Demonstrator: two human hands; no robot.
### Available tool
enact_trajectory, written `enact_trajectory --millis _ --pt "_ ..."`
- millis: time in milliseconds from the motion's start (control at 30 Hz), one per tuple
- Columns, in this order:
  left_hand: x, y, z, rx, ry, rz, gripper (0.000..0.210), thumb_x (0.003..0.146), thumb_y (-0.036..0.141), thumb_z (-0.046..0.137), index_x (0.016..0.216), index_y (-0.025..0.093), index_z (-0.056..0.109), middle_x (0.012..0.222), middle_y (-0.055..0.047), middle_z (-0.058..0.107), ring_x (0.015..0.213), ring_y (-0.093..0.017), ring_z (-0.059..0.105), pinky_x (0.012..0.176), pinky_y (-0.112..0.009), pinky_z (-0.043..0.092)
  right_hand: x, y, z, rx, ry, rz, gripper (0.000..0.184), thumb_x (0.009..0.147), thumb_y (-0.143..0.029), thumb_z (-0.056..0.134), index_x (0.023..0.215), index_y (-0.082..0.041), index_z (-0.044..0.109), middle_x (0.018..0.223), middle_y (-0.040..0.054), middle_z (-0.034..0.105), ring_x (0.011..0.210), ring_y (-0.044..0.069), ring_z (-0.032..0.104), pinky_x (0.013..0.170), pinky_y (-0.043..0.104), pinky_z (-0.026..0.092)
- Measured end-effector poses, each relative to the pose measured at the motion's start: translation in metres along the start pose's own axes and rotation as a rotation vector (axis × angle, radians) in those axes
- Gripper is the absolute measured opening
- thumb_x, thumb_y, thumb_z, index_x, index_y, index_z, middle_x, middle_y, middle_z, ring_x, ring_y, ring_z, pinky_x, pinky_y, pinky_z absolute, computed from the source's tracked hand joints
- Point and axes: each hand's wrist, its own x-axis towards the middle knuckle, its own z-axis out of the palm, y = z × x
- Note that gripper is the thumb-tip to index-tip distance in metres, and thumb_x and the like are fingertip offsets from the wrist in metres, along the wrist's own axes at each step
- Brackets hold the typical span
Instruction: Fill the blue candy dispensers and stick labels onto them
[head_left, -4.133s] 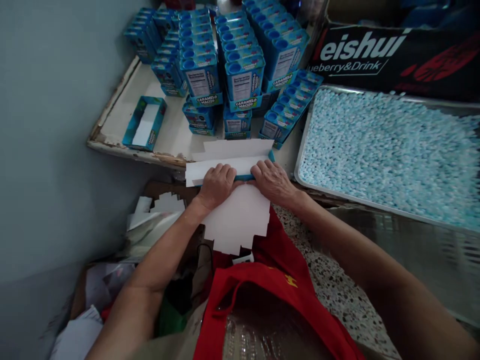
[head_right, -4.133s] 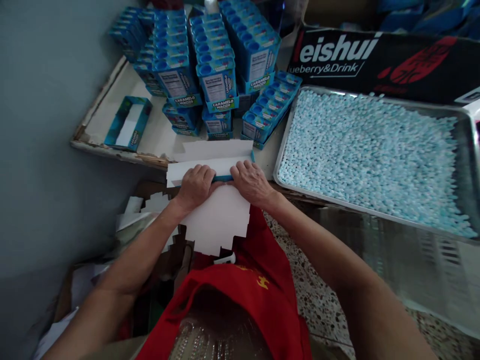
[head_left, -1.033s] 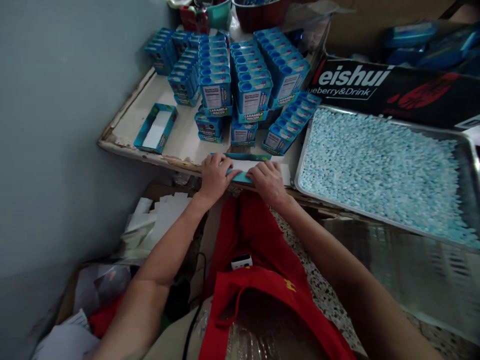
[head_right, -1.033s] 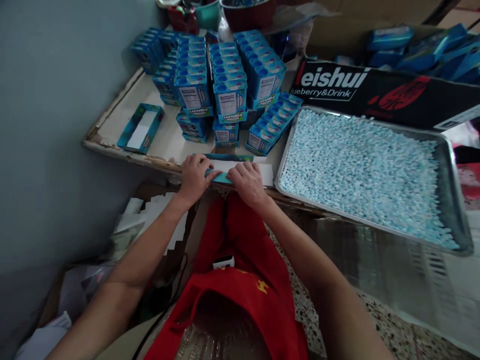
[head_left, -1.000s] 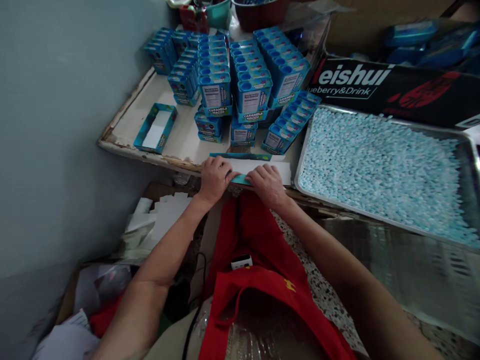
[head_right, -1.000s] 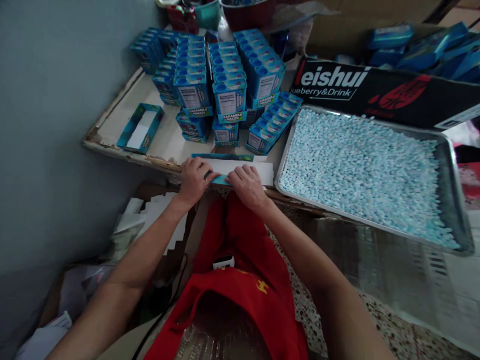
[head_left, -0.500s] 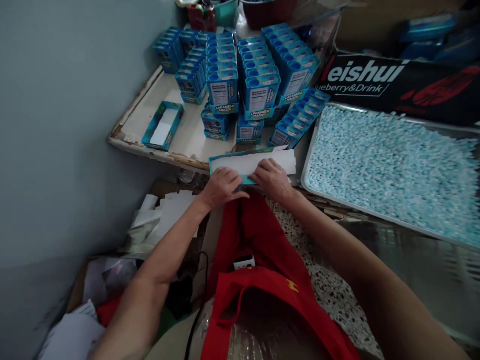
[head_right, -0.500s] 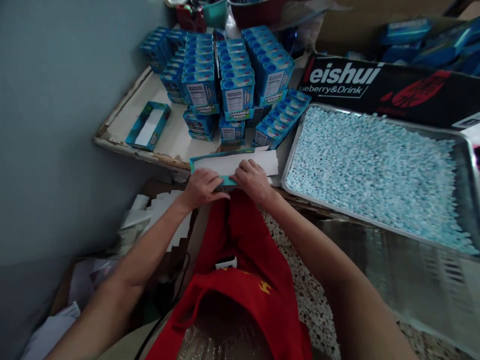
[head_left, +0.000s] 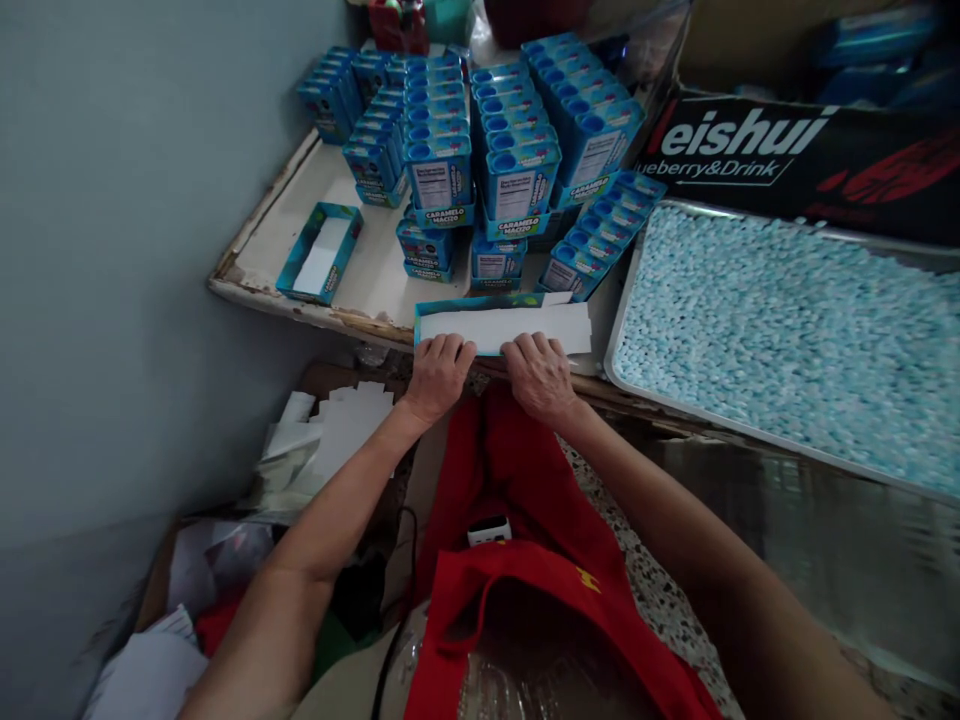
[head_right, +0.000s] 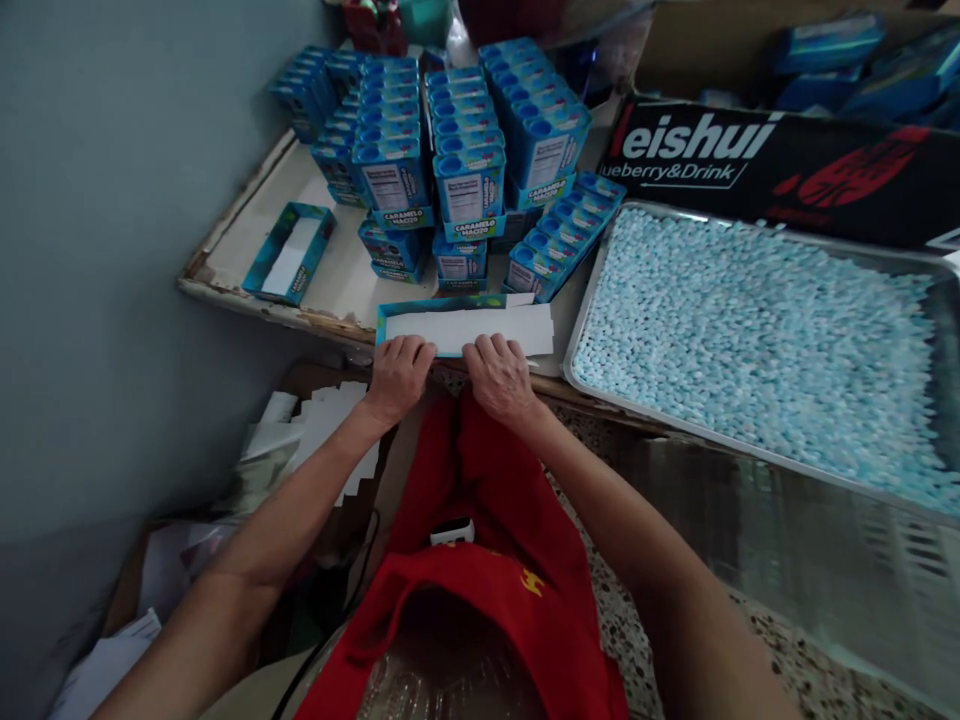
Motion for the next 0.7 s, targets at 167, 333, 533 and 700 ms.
enact_trajectory --millis 167,333,533,700 --pt "0.018 -0.009 -0.009 -0.002 -0.129 0.039 0.031 0.103 0.048 0.050 0.103 0.020 0.065 0.104 -0.018 0.068 0.103 -0.036 0.059 0.081 -0.046 0.042 0.026 0.014 -0.007 0.069 -0.171 -0.030 0.028 0.105 -0.041 0.054 0.108 -0.015 0.064 0.105 0.0153 0.069 0.096 0.030 0.059 0.074 0.037 0.035" --pt "0.030 -0.013 -0.020 -0.001 -0.221 0.034 0.029 0.097 0.046 0.064 0.106 0.019 0.065 0.104 -0.017 0.070 0.107 -0.036 0.063 0.080 -0.042 0.046 0.047 0.034 -0.006 0.171 -0.340 -0.124 0.031 0.102 -0.048 0.060 0.110 -0.018 0.063 0.101 0.0111 0.075 0.085 0.025 0.065 0.066 0.034 0.031" --pt "0.015 0.005 -0.050 -0.045 -0.317 -0.034 0.066 0.088 0.048 0.078 0.141 0.019 0.054 0.127 -0.018 0.065 0.107 -0.035 0.066 0.080 -0.038 0.050 0.037 0.040 -0.027 0.162 -0.325 -0.297 0.014 0.103 -0.030 0.059 0.112 -0.021 0.065 0.101 0.0068 0.075 0.084 0.021 0.065 0.067 0.033 0.031" --pt "0.005 0.013 -0.093 -0.174 -0.106 -0.011 0.063 0.090 0.062 0.070 0.140 0.027 0.059 0.130 -0.015 0.065 0.122 -0.036 0.060 0.098 -0.044 0.049 -0.003 0.035 -0.064 0.114 -0.189 -0.367 0.016 0.101 -0.016 0.056 0.099 -0.023 0.070 0.094 0.0076 0.072 0.090 0.023 0.062 0.077 0.036 0.036"
